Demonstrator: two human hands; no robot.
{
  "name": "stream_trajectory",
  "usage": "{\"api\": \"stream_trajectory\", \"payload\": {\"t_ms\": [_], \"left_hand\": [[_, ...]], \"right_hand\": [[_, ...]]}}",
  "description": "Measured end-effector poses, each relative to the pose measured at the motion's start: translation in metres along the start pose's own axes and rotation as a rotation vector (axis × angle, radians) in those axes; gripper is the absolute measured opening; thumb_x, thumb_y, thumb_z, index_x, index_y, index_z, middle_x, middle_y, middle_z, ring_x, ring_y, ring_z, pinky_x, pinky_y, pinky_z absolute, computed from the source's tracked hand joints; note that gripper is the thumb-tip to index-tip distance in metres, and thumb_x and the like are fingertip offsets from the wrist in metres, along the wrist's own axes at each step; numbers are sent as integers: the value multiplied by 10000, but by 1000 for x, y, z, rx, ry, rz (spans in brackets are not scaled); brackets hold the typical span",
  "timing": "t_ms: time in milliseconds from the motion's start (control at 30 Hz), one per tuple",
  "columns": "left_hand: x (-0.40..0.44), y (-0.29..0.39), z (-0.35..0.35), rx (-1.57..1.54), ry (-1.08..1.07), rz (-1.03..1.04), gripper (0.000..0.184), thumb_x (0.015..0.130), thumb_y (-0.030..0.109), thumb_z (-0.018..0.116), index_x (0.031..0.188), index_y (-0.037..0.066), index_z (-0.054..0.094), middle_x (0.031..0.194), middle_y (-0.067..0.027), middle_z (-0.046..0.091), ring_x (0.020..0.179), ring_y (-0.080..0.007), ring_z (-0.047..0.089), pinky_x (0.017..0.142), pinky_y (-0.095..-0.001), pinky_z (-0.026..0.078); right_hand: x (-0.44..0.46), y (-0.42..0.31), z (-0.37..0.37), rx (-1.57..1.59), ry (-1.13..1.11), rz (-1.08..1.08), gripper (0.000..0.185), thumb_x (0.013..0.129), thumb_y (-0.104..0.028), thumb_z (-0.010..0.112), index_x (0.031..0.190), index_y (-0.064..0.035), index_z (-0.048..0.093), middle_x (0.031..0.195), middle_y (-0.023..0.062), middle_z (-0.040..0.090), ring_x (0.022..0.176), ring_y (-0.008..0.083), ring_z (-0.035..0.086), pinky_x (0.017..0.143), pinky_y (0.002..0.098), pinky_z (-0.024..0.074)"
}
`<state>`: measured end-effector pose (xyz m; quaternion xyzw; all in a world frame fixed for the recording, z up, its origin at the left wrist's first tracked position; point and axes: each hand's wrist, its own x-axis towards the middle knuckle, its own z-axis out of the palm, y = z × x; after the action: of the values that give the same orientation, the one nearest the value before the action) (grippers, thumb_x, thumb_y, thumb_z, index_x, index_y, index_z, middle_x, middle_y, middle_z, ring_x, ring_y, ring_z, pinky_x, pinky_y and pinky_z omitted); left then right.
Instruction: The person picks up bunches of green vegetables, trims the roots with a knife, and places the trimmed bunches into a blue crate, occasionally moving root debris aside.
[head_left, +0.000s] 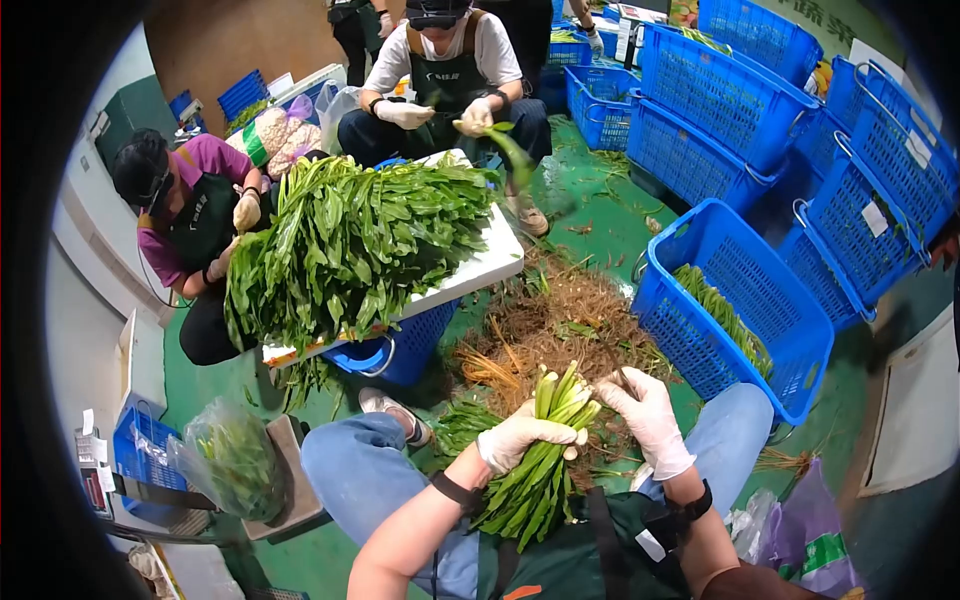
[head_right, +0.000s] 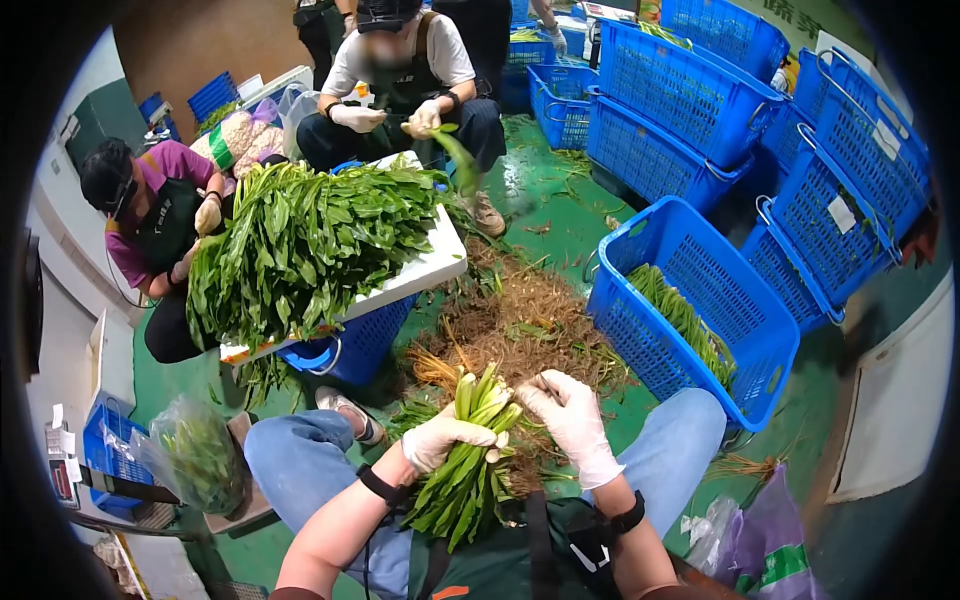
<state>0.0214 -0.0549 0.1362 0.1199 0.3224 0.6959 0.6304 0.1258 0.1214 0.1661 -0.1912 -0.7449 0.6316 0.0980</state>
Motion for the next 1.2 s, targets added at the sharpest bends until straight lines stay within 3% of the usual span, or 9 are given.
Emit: {"api": "stream_trajectory", "payload": {"t_ms": [200,333,400,467,600,667,933,1000,1200], "left_hand": [[-6,-1,12,179,3,-5,623,789,46,713,1353,14,448,942,-77,636,702,-147,591,659,-276,485],[1,-11,3,396,193,298,711,826,65,710,1446,25,364,1357,-78,540,1053,-133,601,840,-295,510],[20,-28,-11,914,355,710,911,780,104,756,1508,48,212,1313,-140,573,1100,-208,619,902,-326,494],[8,-17,23,1367,541,500,1021,779,185,705,1529,71,22,929,-178,679,803,-373,658,721,-417,526],[27,-6,51,1540,577,840,492,726,162,716,1173,42,547,826,-85,668,681,-285,648,597,-392,491],[36,-15,30,1753,648,911,891,649,211,798,1390,-46,373,828,-114,643,680,-316,597,619,-404,464],[74,-29,-28,1696,683,179,1104,586,139,836,1503,60,228,1038,-116,674,967,-313,633,849,-403,503],[77,-25,-17,1692,667,211,568,816,144,693,1359,122,527,1221,-134,630,1046,-291,630,925,-362,486],[89,-42,-99,1793,580,-13,634,786,156,739,1376,112,510,1302,-150,584,1182,-322,552,1028,-386,421]], "right_hand": [[15,31,-29,892,483,1,175,944,-254,611,880,-105,546,715,-53,485,484,20,303,425,193,246],[-9,27,-13,580,228,158,262,952,-276,606,1111,-71,568,935,4,613,595,26,460,500,181,370],[-15,49,32,258,154,-314,506,895,-207,688,1321,-43,470,1151,46,591,929,95,590,760,211,512],[-26,12,66,318,181,-215,633,809,-78,757,1347,-33,427,1245,64,544,1120,150,545,943,281,483],[-11,-1,69,465,337,-123,496,759,-4,775,1197,-44,545,1083,10,621,998,99,590,900,259,486],[-1,-3,53,707,329,-317,316,786,-27,748,1058,-51,590,1009,-4,647,943,79,601,849,261,502],[40,-93,-286,255,1272,-941,144,828,-77,686,955,-64,619,867,-18,614,787,95,579,738,260,474],[46,-73,-373,19,1400,-868,170,817,-65,693,977,-52,637,894,-17,624,807,92,579,760,247,468],[74,56,-543,-111,761,210,164,738,-174,756,835,-70,674,758,-1,650,651,102,591,618,244,468]]}}
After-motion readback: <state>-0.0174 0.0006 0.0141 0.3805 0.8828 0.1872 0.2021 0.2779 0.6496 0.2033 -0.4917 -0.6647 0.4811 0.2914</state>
